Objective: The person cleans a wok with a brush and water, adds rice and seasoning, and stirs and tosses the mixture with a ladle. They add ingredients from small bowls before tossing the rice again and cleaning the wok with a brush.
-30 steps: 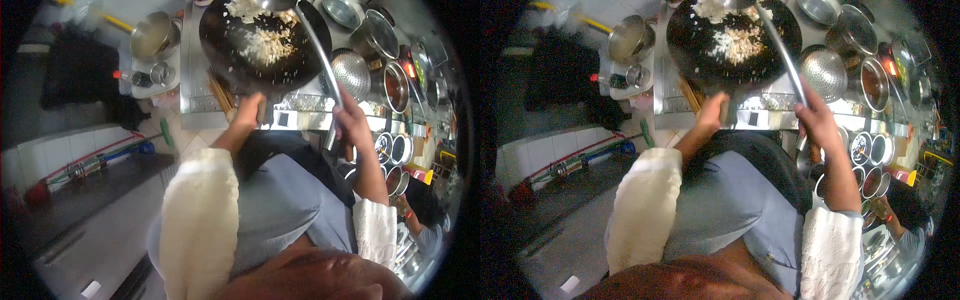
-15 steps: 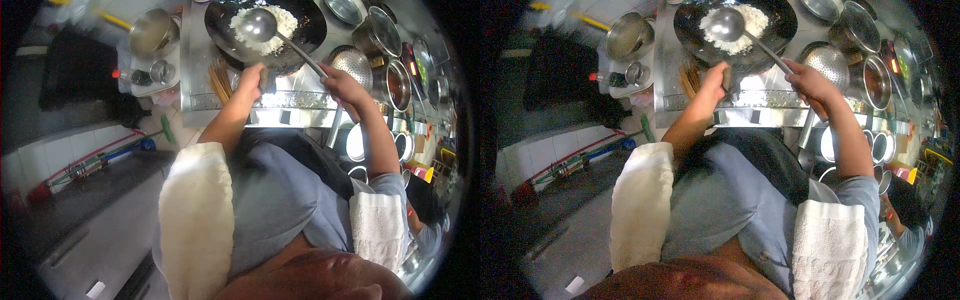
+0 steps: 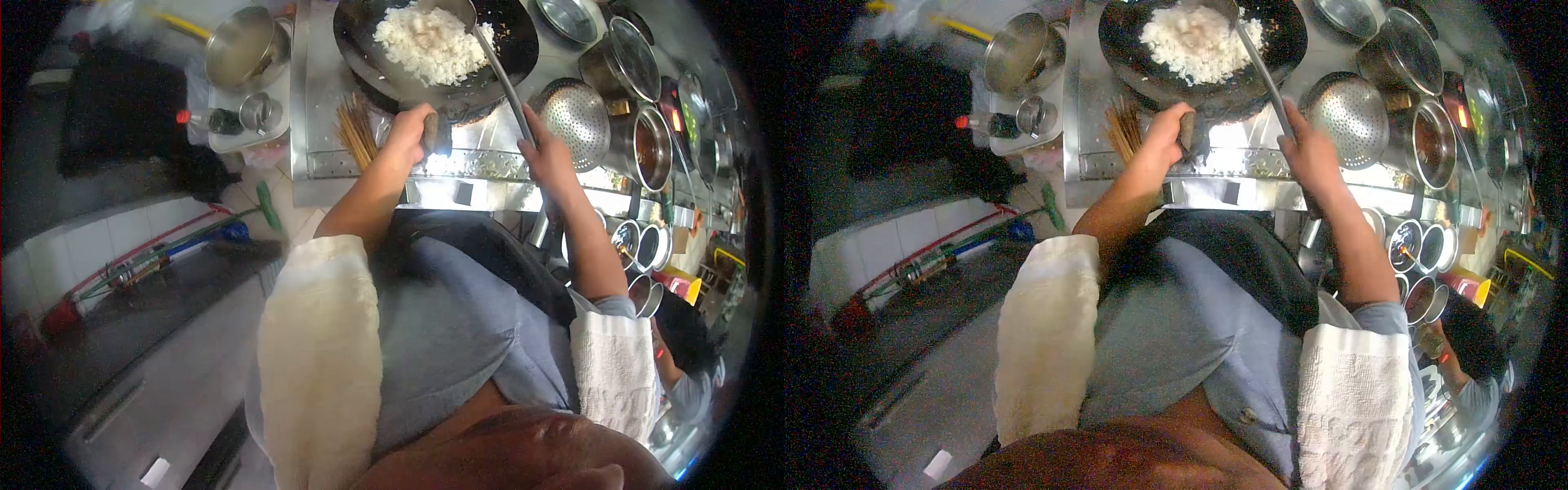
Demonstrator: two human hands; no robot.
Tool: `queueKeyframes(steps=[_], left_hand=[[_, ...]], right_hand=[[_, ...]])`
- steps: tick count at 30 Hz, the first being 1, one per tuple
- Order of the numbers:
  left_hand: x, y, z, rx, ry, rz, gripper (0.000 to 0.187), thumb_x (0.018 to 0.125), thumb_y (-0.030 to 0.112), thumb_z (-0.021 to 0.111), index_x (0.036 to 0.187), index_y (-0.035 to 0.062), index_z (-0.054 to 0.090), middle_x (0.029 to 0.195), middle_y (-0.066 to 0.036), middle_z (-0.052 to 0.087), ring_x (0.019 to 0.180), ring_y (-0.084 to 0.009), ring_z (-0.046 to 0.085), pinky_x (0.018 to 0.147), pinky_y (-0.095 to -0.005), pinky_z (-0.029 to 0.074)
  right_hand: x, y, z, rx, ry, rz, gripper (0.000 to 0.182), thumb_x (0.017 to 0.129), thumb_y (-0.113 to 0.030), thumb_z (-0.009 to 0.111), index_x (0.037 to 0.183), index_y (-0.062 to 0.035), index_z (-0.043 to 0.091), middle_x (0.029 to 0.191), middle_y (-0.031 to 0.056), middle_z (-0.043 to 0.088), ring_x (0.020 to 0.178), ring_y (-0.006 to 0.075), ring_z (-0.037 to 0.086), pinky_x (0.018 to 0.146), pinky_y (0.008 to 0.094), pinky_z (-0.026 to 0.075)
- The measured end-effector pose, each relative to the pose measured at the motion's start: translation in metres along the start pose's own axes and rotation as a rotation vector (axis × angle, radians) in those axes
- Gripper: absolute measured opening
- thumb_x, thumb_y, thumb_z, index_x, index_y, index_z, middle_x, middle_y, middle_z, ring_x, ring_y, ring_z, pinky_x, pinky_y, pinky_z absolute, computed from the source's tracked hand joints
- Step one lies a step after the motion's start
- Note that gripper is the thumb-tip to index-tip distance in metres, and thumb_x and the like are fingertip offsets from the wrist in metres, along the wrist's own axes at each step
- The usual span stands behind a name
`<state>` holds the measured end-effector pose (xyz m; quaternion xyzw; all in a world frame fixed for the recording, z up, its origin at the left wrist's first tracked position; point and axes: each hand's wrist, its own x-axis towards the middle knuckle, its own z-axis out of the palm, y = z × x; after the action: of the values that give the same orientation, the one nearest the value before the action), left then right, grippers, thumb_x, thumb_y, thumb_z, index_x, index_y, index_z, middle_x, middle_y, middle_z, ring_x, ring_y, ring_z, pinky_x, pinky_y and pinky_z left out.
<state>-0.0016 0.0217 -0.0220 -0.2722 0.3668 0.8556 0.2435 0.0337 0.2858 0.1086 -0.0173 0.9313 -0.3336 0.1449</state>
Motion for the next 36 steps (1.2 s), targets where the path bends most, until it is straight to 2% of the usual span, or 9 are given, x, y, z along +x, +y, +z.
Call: queueKeyframes(steps=[4, 6, 11, 14, 19, 26, 29, 32, 36], left_hand=[[-0.014, 0.004, 0.015, -0.079, 0.080, 0.049, 0.013, 0.082, 0.009, 0.061, 0.070, 0.0039, 0.059, 0.062, -0.005, 0.054, 0.050, -0.0183, 0.054, 0.046, -0.0354, 0.046], [-0.004, 0.001, 0.006, -0.009, 0.056, 0.038, 0.013, 0.085, 0.017, 0.061, 0.082, 0.0043, 0.061, 0.072, -0.008, 0.061, 0.060, -0.0235, 0.061, 0.056, -0.0405, 0.053], [-0.002, -0.003, 0.006, -0.058, 0.043, 0.018, 0.014, 0.084, 0.017, 0.061, 0.085, 0.0033, 0.061, 0.073, -0.009, 0.062, 0.062, -0.0251, 0.062, 0.058, -0.0411, 0.054], [-0.007, -0.002, 0.011, -0.098, 0.074, 0.007, 0.014, 0.084, 0.017, 0.062, 0.086, 0.0031, 0.061, 0.074, -0.009, 0.063, 0.064, -0.0257, 0.063, 0.059, -0.0412, 0.054], [-0.005, -0.002, 0.009, -0.140, 0.053, 0.057, 0.015, 0.083, 0.018, 0.063, 0.086, 0.0037, 0.062, 0.076, -0.010, 0.064, 0.065, -0.0261, 0.063, 0.060, -0.0420, 0.055], [-0.010, 0.001, 0.013, -0.149, 0.050, 0.034, 0.015, 0.083, 0.020, 0.064, 0.086, 0.0057, 0.062, 0.078, -0.009, 0.065, 0.068, -0.0253, 0.064, 0.063, -0.0422, 0.055], [-0.008, -0.005, 0.009, -0.183, -0.026, -0.012, 0.018, 0.084, 0.021, 0.064, 0.090, 0.0044, 0.062, 0.081, -0.010, 0.066, 0.071, -0.0268, 0.065, 0.067, -0.0426, 0.056], [-0.015, 0.002, 0.017, -0.211, -0.045, -0.021, 0.021, 0.084, 0.023, 0.064, 0.093, 0.0037, 0.062, 0.083, -0.010, 0.066, 0.072, -0.0276, 0.065, 0.068, -0.0426, 0.056], [-0.026, 0.003, 0.028, -0.212, -0.010, -0.016, 0.022, 0.084, 0.024, 0.065, 0.092, 0.0040, 0.062, 0.083, -0.010, 0.066, 0.072, -0.0274, 0.065, 0.068, -0.0419, 0.056]], right_hand=[[-0.004, 0.000, 0.004, -0.307, -0.046, -0.039, 0.071, 0.088, -0.011, 0.052, 0.152, -0.0297, 0.026, 0.098, 0.0257, 0.065, 0.085, 0.0433, 0.064, 0.079, 0.0518, 0.050], [0.004, 0.017, -0.008, -0.442, -0.085, -0.153, 0.073, 0.088, -0.008, 0.053, 0.152, -0.0301, 0.027, 0.091, 0.0232, 0.063, 0.082, 0.0428, 0.064, 0.074, 0.0517, 0.050], [0.026, 0.007, -0.017, -0.601, -0.004, -0.169, 0.076, 0.086, -0.006, 0.053, 0.152, -0.0316, 0.025, 0.093, 0.0197, 0.062, 0.082, 0.0372, 0.065, 0.071, 0.0483, 0.052], [0.055, 0.011, -0.030, -0.687, 0.000, -0.389, 0.076, 0.085, -0.005, 0.052, 0.151, -0.0324, 0.027, 0.092, 0.0188, 0.061, 0.077, 0.0366, 0.065, 0.070, 0.0477, 0.053], [-0.004, -0.012, -0.101, -0.970, -0.129, -0.262, 0.075, 0.086, -0.005, 0.051, 0.151, -0.0363, 0.028, 0.093, 0.0193, 0.062, 0.079, 0.0366, 0.066, 0.070, 0.0487, 0.054], [-0.027, 0.031, -0.105, -0.825, -0.135, -0.102, 0.077, 0.085, -0.004, 0.053, 0.151, -0.0350, 0.029, 0.092, 0.0218, 0.063, 0.081, 0.0397, 0.065, 0.074, 0.0494, 0.052], [-0.002, 0.032, -0.095, -0.688, -0.144, -0.175, 0.074, 0.086, -0.005, 0.051, 0.150, -0.0358, 0.031, 0.088, 0.0221, 0.063, 0.083, 0.0397, 0.065, 0.077, 0.0493, 0.051], [0.023, 0.026, -0.047, -0.323, -0.005, -0.092, 0.075, 0.084, -0.004, 0.052, 0.150, -0.0309, 0.031, 0.099, 0.0285, 0.064, 0.091, 0.0433, 0.064, 0.081, 0.0497, 0.049], [0.054, 0.012, -0.006, -0.313, 0.051, -0.001, 0.075, 0.085, -0.004, 0.050, 0.151, -0.0332, 0.029, 0.100, 0.0288, 0.064, 0.092, 0.0427, 0.064, 0.082, 0.0492, 0.049]])
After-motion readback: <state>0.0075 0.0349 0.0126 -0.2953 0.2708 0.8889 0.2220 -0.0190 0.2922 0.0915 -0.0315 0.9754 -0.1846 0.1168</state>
